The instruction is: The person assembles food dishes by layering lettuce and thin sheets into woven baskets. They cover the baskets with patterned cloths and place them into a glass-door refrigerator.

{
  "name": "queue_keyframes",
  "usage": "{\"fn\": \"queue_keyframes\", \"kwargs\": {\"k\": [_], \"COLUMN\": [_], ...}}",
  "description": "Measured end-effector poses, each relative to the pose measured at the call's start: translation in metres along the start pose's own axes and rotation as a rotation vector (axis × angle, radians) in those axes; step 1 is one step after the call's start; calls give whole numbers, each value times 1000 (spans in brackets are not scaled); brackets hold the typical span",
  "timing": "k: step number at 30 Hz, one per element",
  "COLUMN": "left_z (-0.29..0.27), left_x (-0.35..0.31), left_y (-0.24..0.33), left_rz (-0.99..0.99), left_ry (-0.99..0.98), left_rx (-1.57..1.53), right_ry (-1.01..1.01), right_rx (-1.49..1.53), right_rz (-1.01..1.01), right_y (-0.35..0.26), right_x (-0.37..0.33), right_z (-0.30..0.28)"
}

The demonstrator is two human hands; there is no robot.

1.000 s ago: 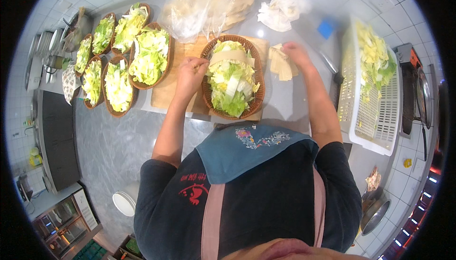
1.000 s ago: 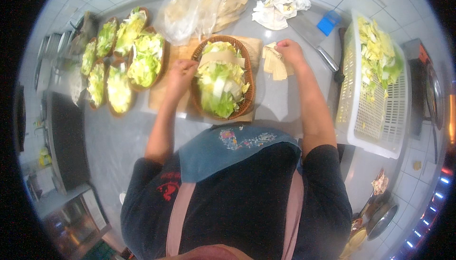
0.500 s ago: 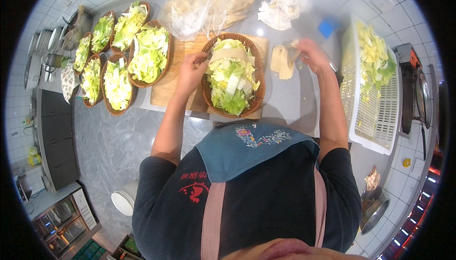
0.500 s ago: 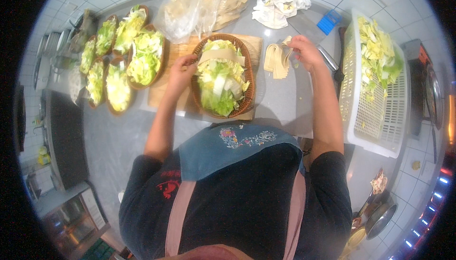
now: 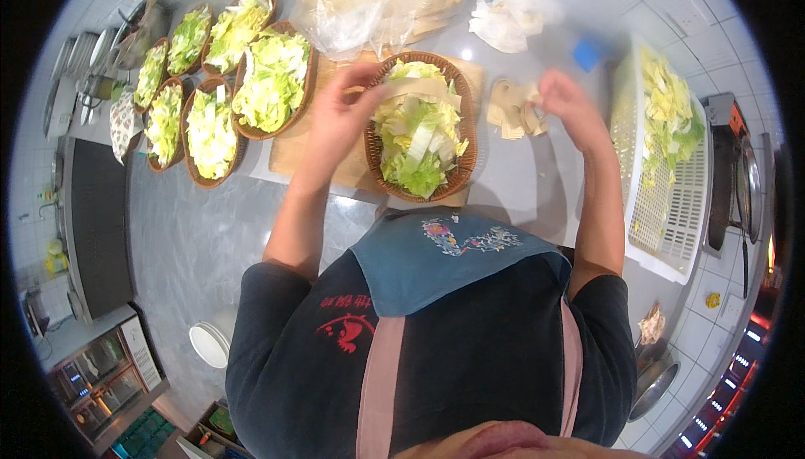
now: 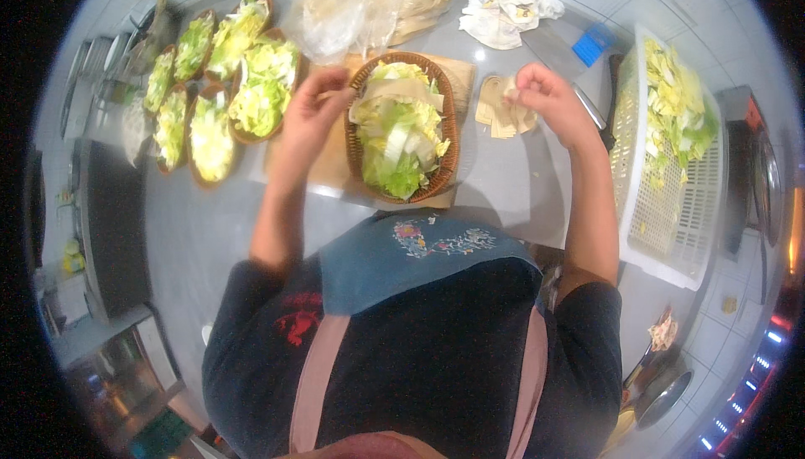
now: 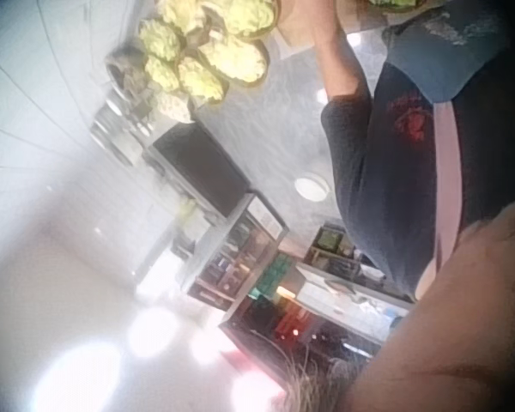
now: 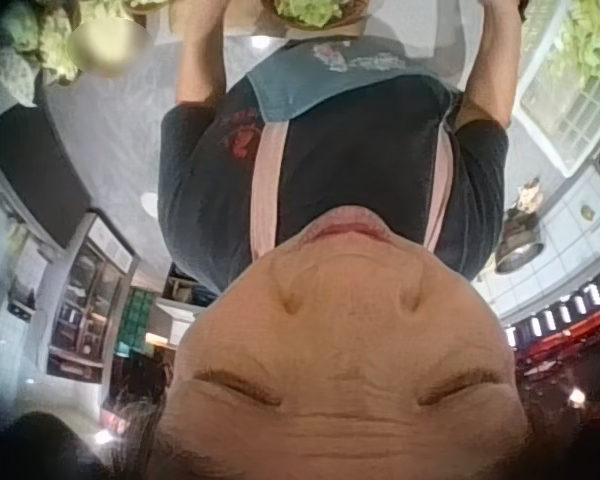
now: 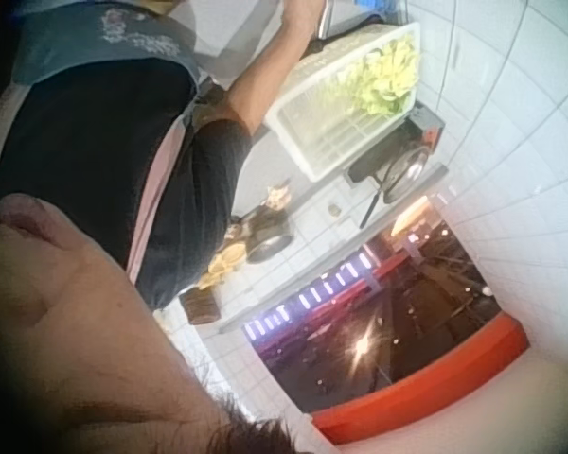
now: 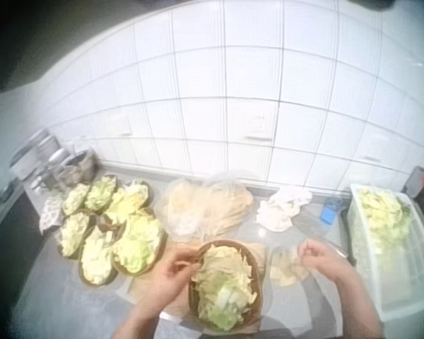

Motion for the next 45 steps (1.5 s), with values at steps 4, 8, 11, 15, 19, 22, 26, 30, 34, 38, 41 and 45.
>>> {"fn": "queue_keyframes", "kwargs": {"k": [4,8,11,15,19,22,26,30,34,38,41,45], "left_z": [66,98,82,40,4,-9,-15,-20,-30,-29,-22,-22], "left_x": [-27,-56,-69,-51,-29,-16,-12,-11,-12,-14,-11,-12], "left_y": [11,-13,-22,-30,-34,-38,-55,-62,-71,-64,-61,-58], "left_rz": [-50,-384,-612,-466,-347,-299,-333,-335,-324,-183,-48,48], "left_ry": [-368,-610,-646,-465,-234,-172,-182,-136,-81,8,11,142], "left_rx": [-173,-294,-370,-147,-30,92,205,216,138,287,442,557], "right_ry": [-407,-587,-573,-507,-309,-200,-154,-42,63,183,241,259], "right_rx": [184,103,80,19,67,50,-24,-126,-189,-521,-626,-631], "right_rz": [52,-84,-67,2,61,105,137,21,-13,-259,-314,-333], "right_y": [-37,-47,-35,-26,-2,14,30,41,38,28,24,27], "right_x": [-27,-35,-31,-21,4,17,22,25,20,18,16,15], "right_z": [76,123,122,115,95,86,88,89,87,95,101,97]}}
Point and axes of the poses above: each hand's wrist, its own x-axis towards the middle knuckle, its own z-axis out of the palm, y = z × x, the point moved 8 cm from there along x, towards the middle knuckle, and after that the axes turned 2 degrees about y, right-handed, at the moved point
